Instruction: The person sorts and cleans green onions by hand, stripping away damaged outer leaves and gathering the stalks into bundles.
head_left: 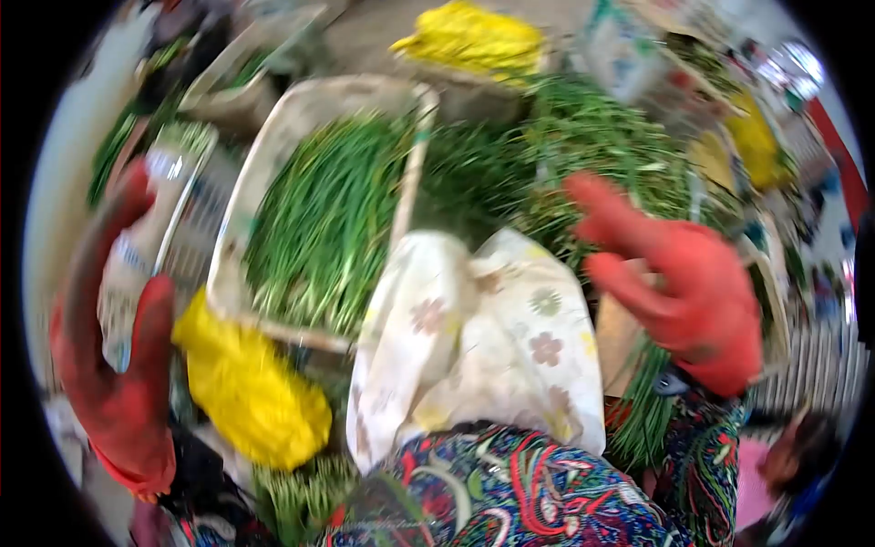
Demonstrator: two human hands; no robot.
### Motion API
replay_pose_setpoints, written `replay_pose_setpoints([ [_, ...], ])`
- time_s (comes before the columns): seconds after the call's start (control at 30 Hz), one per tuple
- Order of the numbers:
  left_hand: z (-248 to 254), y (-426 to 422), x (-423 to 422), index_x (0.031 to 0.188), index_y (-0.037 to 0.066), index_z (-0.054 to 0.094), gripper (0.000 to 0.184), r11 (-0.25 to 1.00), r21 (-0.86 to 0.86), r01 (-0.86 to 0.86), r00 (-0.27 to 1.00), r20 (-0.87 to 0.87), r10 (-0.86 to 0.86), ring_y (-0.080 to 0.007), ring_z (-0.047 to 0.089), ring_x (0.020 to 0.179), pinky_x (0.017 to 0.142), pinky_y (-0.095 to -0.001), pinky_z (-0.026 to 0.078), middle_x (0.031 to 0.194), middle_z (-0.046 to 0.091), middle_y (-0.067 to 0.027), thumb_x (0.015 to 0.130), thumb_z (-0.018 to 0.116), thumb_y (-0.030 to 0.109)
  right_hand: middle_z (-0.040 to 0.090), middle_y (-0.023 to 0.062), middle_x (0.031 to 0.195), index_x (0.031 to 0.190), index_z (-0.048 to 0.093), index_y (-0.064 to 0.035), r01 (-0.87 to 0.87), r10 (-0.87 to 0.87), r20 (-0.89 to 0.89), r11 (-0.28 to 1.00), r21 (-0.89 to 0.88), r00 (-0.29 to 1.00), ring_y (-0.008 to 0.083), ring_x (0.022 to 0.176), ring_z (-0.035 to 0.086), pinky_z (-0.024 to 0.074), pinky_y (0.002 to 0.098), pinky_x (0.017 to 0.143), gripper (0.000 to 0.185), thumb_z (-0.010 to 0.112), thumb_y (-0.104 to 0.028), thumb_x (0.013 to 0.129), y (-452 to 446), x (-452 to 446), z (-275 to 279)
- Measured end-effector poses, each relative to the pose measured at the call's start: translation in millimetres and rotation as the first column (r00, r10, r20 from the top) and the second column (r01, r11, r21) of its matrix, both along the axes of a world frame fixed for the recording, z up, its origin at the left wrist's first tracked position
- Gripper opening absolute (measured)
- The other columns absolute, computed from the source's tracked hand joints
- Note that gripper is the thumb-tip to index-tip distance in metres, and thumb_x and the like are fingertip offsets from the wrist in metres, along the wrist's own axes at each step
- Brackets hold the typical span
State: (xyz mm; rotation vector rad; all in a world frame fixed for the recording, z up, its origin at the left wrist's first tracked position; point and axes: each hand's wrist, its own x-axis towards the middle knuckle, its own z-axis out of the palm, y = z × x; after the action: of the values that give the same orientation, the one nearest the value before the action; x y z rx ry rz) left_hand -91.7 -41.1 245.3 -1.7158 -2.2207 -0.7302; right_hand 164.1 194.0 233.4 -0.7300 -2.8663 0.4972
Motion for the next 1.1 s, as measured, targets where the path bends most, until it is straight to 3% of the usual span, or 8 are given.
replay_pose_setpoints([
  [0.1, 8.8, -4.1, 12.4, 0.119, 0.001, 0.050, 0.037, 0.990, -0.139, 0.037, 0.995, -0.084, -0.049, -0.0242, 0.043, 0.118, 0.101, -0.0364, 0.029, 0.120, 0.052, -0.0134, 0.083, 0.056, 0.010, 0.058, 0.0129, 0.113, 0.123, 0.047, -0.0006, -0.029, 0.026, -0.117, 0.999, -0.028, 0.993, 0.0202, 0.091, 0.060, 0.0470, 0.0287, 0.078, 0.045, 0.055, -0.017, 0.082, -17.7, -8.3, 12.3],
  [0.33, -1.1, -2.5, 9.4, 0.113, 0.003, 0.054, 0.032, 0.959, -0.244, 0.141, 0.983, -0.082, -0.165, -0.0238, 0.048, 0.107, 0.092, -0.0358, 0.034, 0.111, 0.056, -0.0134, 0.084, 0.055, 0.015, 0.058, 0.0122, 0.114, 0.122, 0.049, -0.0025, -0.074, 0.053, -0.206, 0.992, -0.098, 0.977, 0.0203, 0.095, 0.058, 0.0452, 0.0285, 0.082, 0.043, 0.054, -0.022, 0.084, -5.3, -8.5, 0.8],
  [0.63, -27.7, -2.9, -27.6, 0.105, 0.005, 0.059, 0.027, 0.994, -0.039, 0.103, 0.962, 0.258, -0.089, -0.0232, 0.055, 0.093, 0.082, -0.0350, 0.041, 0.100, 0.060, -0.0133, 0.084, 0.054, 0.021, 0.058, 0.0113, 0.114, 0.120, 0.051, -0.0049, -0.193, 0.076, -0.344, 0.928, -0.319, 0.936, 0.0205, 0.100, 0.056, 0.0428, 0.0282, 0.086, 0.042, 0.052, -0.029, 0.086, 51.4, -33.0, -45.2],
  [0.73, -87.1, 14.6, -54.9, 0.102, 0.006, 0.061, 0.026, 0.999, 0.029, -0.043, 0.819, 0.573, 0.019, -0.0231, 0.057, 0.088, 0.078, -0.0347, 0.044, 0.096, 0.062, -0.0133, 0.084, 0.054, 0.023, 0.058, 0.0110, 0.114, 0.120, 0.052, -0.0057, -0.240, 0.074, -0.356, 0.862, -0.447, 0.932, 0.0205, 0.102, 0.056, 0.0420, 0.0281, 0.088, 0.042, 0.051, -0.031, 0.086, 72.3, -70.2, -90.3],
  [0.83, -181.4, 43.5, -74.9, 0.099, 0.007, 0.063, 0.025, 0.987, -0.107, -0.117, 0.662, 0.733, 0.157, -0.0229, 0.059, 0.083, 0.075, -0.0345, 0.046, 0.092, 0.063, -0.0132, 0.084, 0.054, 0.025, 0.058, 0.0107, 0.115, 0.119, 0.053, -0.0065, -0.241, 0.103, -0.256, 0.765, -0.598, 0.961, 0.0206, 0.103, 0.055, 0.0412, 0.0280, 0.090, 0.042, 0.051, -0.033, 0.087, 80.8, -118.1, -167.1],
  [0.93, -286.1, 65.9, -68.2, 0.085, 0.007, 0.065, 0.029, 0.831, -0.535, -0.155, 0.731, 0.503, 0.460, -0.0310, 0.060, 0.076, 0.066, -0.0386, 0.048, 0.082, 0.063, -0.0168, 0.082, 0.054, 0.034, 0.059, 0.0128, 0.110, 0.120, 0.052, -0.0108, -0.241, 0.230, -0.098, 0.749, -0.617, 0.968, 0.0251, 0.101, 0.056, 0.0437, 0.0315, 0.086, 0.043, 0.050, -0.038, 0.086, 54.6, -157.6, -286.8],
  [0.97, -325.0, 68.8, -66.7, 0.081, 0.006, 0.063, 0.033, 0.785, -0.567, -0.250, 0.768, 0.377, 0.517, -0.0329, 0.060, 0.079, 0.067, -0.0416, 0.048, 0.082, 0.063, -0.0158, 0.080, 0.056, 0.038, 0.059, 0.0151, 0.108, 0.120, 0.052, -0.0122, -0.196, 0.291, 0.130, 0.853, -0.483, 0.948, 0.0285, 0.099, 0.057, 0.0444, 0.0328, 0.085, 0.043, 0.049, -0.037, 0.086, 32.4, -168.3, -290.8],
  [1.1, -366.9, 76.5, -56.2, 0.081, 0.004, 0.060, 0.038, 0.719, -0.620, -0.315, 0.809, 0.221, 0.545, -0.0337, 0.059, 0.079, 0.067, -0.0425, 0.048, 0.084, 0.062, -0.0166, 0.077, 0.058, 0.041, 0.061, 0.0152, 0.098, 0.114, 0.055, -0.0087, -0.365, 0.371, -0.048, 0.869, -0.335, 0.927, 0.0339, 0.091, 0.057, 0.0458, 0.0381, 0.081, 0.033, 0.049, -0.022, 0.084, -12.7, -174.6, -356.8],
])
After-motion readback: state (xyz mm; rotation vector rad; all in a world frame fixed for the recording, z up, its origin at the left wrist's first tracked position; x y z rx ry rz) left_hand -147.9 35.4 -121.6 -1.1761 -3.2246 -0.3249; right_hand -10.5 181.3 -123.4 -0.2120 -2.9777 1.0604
